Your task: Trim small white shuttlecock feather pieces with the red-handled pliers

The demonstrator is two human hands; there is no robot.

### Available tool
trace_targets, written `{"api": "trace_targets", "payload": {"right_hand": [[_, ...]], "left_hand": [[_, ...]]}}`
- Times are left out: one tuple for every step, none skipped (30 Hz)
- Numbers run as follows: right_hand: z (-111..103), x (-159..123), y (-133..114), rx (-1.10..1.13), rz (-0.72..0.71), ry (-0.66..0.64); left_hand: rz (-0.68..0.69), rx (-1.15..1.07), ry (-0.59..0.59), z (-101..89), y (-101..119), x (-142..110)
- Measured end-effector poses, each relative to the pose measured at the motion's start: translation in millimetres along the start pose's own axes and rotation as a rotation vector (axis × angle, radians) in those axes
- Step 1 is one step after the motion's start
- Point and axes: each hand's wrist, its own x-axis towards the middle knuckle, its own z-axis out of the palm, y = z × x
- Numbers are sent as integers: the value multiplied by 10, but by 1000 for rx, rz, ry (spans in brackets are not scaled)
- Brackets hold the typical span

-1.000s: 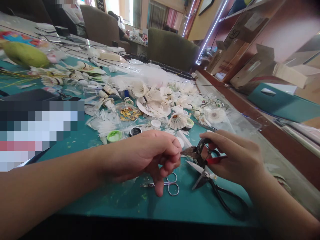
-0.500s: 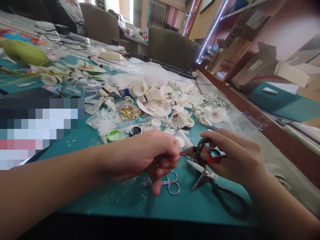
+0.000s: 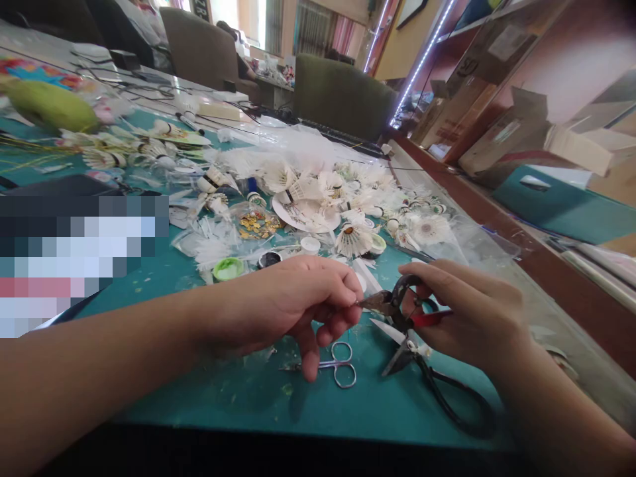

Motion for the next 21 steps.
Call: {"api": "trace_targets", "payload": {"right_hand": [[0,-1,1,3,4,0],[-1,-3,1,7,7,0],[-3,-5,1,10,7,-2],[-4,-7,0,15,8,-3],[-6,-9,-2,18,8,-3],[-7,-10,-4,20,10,-1],[-8,-10,-7,24,13,-1],[-8,-8,-10,28,16,0],[-8,-6,-14,31,18,3],[-8,-3,-17,33,18,3],[-8,1,-19,34,17,2],[-7,3,-22,32,18,-1],[-6,6,-24,30,18,-4],[-5,7,-26,30,19,-6],[-3,7,-27,31,18,-10],[-1,7,-28,31,19,-14],[1,6,-27,31,19,-20],[2,6,-25,31,23,-28],[1,6,-23,34,24,-37],[0,6,-20,37,29,-47],[-2,7,-18,43,31,-55]], "left_hand": [[2,4,15,7,10,-5],[-1,7,26,16,19,-10],[-6,9,38,24,27,-13],[-8,10,47,31,33,-15],[-8,8,49,35,36,-15],[-6,3,49,37,36,-14],[-4,-3,46,37,34,-13],[-5,-11,43,36,31,-13],[-3,-15,42,35,28,-14],[-3,-16,41,35,26,-17],[-1,-13,42,36,25,-20],[3,-9,46,39,24,-24],[8,-4,52,42,25,-28],[13,0,57,45,24,-32],[17,2,58,47,24,-34],[19,4,56,48,21,-35],[20,8,57,46,18,-34],[19,10,58,44,14,-33],[18,13,61,41,10,-30],[19,15,67,39,6,-27],[20,19,72,38,4,-24]]}}
